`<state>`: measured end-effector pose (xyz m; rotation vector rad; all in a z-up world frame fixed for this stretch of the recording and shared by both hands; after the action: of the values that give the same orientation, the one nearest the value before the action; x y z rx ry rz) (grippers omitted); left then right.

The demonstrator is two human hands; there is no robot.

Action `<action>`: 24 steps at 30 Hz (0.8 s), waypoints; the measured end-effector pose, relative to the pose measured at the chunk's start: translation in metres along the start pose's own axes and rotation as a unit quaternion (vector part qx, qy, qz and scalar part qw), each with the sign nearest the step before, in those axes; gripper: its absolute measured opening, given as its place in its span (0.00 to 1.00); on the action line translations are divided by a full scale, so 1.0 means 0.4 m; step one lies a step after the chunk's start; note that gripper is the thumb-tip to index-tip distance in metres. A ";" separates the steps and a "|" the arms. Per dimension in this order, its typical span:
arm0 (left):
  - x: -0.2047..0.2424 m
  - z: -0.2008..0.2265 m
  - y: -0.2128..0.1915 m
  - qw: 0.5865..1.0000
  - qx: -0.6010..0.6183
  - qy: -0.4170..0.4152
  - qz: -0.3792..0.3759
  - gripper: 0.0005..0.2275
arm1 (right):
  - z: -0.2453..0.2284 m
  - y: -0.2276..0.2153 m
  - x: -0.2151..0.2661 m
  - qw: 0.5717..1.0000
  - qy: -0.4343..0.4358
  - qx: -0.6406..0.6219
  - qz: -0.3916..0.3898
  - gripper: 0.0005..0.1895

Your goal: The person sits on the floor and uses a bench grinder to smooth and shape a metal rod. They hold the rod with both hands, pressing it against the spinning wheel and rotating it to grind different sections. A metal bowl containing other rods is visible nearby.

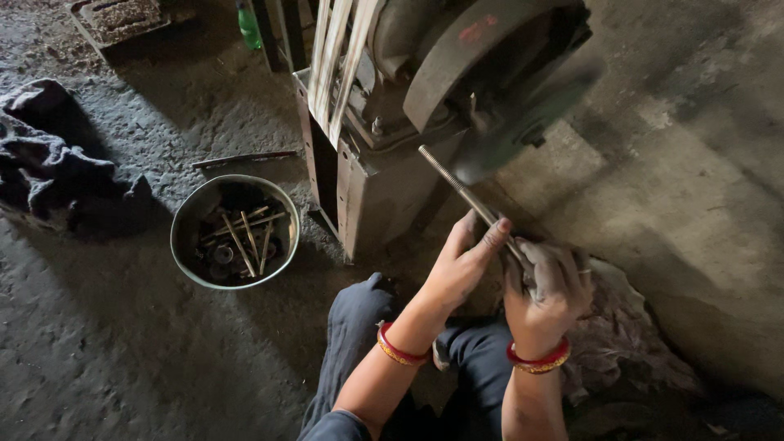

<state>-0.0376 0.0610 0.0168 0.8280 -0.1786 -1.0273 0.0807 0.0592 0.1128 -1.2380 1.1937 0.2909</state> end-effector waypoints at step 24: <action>-0.004 -0.036 -0.011 0.997 0.060 -0.041 0.027 0.17 | 0.018 -0.001 -0.008 0.999 -0.005 -0.039 -0.031 0.09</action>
<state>-0.0344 0.0686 0.0042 0.8842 -0.3339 -1.0081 0.0835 0.0665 0.1144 -1.3372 1.1414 0.3002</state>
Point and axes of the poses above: each hand's wrist, its own x-axis away from the middle knuckle, its own y-axis out of the palm, z = x × y, the point moved 6 cm from there along -x, towards the middle knuckle, and after that the axes turned 11 degrees about x, right-handed, at the moved point
